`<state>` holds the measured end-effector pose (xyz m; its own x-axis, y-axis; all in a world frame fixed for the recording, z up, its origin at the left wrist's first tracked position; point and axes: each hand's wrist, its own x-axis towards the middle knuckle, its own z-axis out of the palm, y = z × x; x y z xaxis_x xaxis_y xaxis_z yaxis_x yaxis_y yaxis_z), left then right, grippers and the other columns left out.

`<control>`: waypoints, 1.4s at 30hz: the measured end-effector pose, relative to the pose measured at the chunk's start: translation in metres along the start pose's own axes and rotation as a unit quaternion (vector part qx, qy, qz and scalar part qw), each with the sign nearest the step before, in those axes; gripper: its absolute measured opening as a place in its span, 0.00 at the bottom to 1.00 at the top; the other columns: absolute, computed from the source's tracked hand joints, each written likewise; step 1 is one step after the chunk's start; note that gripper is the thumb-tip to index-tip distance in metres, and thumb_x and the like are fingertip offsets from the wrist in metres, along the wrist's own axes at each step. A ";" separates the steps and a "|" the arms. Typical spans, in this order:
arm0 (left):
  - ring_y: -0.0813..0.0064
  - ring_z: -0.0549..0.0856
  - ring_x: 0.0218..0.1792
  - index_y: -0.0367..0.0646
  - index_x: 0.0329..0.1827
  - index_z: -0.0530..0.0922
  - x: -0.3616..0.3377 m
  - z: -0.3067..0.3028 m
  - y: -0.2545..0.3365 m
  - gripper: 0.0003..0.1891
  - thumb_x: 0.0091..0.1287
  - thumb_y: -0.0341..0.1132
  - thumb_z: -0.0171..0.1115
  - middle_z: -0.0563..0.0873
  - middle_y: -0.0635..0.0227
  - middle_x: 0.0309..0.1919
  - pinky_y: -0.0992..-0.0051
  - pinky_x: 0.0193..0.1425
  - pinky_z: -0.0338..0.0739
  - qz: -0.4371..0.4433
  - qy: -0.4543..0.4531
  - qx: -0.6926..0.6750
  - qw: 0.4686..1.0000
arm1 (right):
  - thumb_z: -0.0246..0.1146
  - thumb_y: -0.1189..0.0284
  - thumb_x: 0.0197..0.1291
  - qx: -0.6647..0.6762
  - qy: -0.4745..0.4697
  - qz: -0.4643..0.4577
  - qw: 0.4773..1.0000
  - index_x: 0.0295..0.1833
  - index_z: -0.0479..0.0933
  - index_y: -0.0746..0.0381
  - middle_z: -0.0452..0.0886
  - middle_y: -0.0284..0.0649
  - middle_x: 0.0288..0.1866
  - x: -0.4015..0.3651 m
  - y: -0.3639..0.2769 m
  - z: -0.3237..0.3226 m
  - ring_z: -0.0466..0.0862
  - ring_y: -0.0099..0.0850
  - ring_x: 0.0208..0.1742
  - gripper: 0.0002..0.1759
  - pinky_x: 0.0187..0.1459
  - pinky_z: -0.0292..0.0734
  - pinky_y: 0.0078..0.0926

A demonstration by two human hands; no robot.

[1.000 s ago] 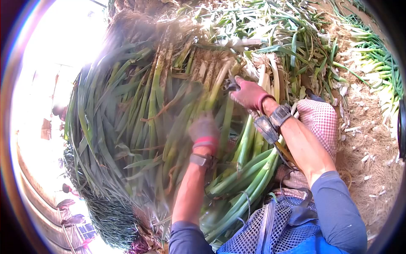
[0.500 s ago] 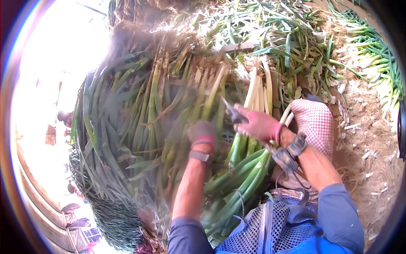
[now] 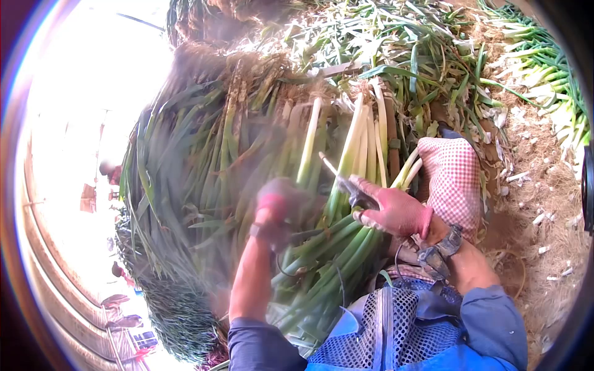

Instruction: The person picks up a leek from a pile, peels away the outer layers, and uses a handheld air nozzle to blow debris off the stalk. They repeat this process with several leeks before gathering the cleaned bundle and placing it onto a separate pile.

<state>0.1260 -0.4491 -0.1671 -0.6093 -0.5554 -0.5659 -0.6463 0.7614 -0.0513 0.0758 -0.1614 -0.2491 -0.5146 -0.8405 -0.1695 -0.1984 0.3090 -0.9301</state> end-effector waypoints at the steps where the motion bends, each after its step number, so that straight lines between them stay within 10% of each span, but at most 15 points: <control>1: 0.59 0.94 0.38 0.43 0.38 0.95 -0.015 -0.001 0.010 0.26 0.51 0.57 0.76 0.94 0.56 0.34 0.61 0.49 0.87 0.025 -0.043 -0.026 0.998 | 0.66 0.51 0.70 -0.001 -0.001 -0.002 1.000 0.91 0.54 0.60 0.91 0.57 0.45 -0.002 -0.006 -0.004 0.92 0.50 0.44 0.51 0.51 0.84 0.43; 13: 0.49 0.93 0.49 0.37 0.51 0.91 -0.034 0.076 -0.001 0.29 0.65 0.58 0.73 0.93 0.44 0.45 0.59 0.56 0.83 0.104 -0.048 -0.189 0.975 | 0.66 0.51 0.70 -0.082 -0.075 0.094 0.989 0.90 0.56 0.61 0.90 0.58 0.45 0.048 -0.046 -0.012 0.91 0.52 0.46 0.50 0.53 0.83 0.45; 15: 0.69 0.93 0.41 0.37 0.49 0.91 0.000 0.092 -0.029 0.26 0.67 0.55 0.76 0.95 0.55 0.39 0.65 0.49 0.85 0.138 0.024 -0.378 0.915 | 0.65 0.51 0.70 -0.108 -0.049 0.082 0.990 0.89 0.56 0.62 0.90 0.59 0.46 0.062 -0.041 -0.003 0.91 0.54 0.47 0.50 0.54 0.83 0.46; 17: 0.63 0.93 0.36 0.45 0.46 0.93 0.000 0.065 -0.027 0.19 0.70 0.53 0.73 0.93 0.60 0.35 0.64 0.44 0.84 0.113 0.176 -0.139 0.968 | 0.64 0.51 0.71 -0.094 -0.083 0.012 0.992 0.89 0.57 0.64 0.90 0.60 0.47 0.072 -0.037 0.008 0.91 0.54 0.49 0.49 0.56 0.83 0.46; 25: 0.46 0.89 0.56 0.47 0.57 0.90 0.032 0.062 -0.018 0.18 0.74 0.48 0.65 0.90 0.49 0.53 0.52 0.60 0.83 0.122 0.110 -0.091 0.982 | 0.63 0.52 0.72 -0.126 -0.146 0.071 0.979 0.89 0.56 0.64 0.88 0.58 0.60 0.107 -0.062 0.012 0.89 0.54 0.60 0.48 0.64 0.81 0.44; 42: 0.54 0.90 0.63 0.52 0.75 0.75 0.120 0.070 0.003 0.27 0.72 0.39 0.67 0.79 0.64 0.77 0.51 0.61 0.86 0.075 0.095 0.071 0.990 | 0.61 0.60 0.67 -0.214 -0.009 0.171 0.962 0.78 0.72 0.66 0.86 0.59 0.67 0.237 -0.031 -0.022 0.85 0.55 0.68 0.37 0.70 0.79 0.48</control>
<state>0.0828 -0.4901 -0.2930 -0.7782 -0.4746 -0.4113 -0.4790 0.8721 -0.1000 -0.0580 -0.3602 -0.2535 -0.5970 -0.6636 -0.4508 -0.3471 0.7203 -0.6005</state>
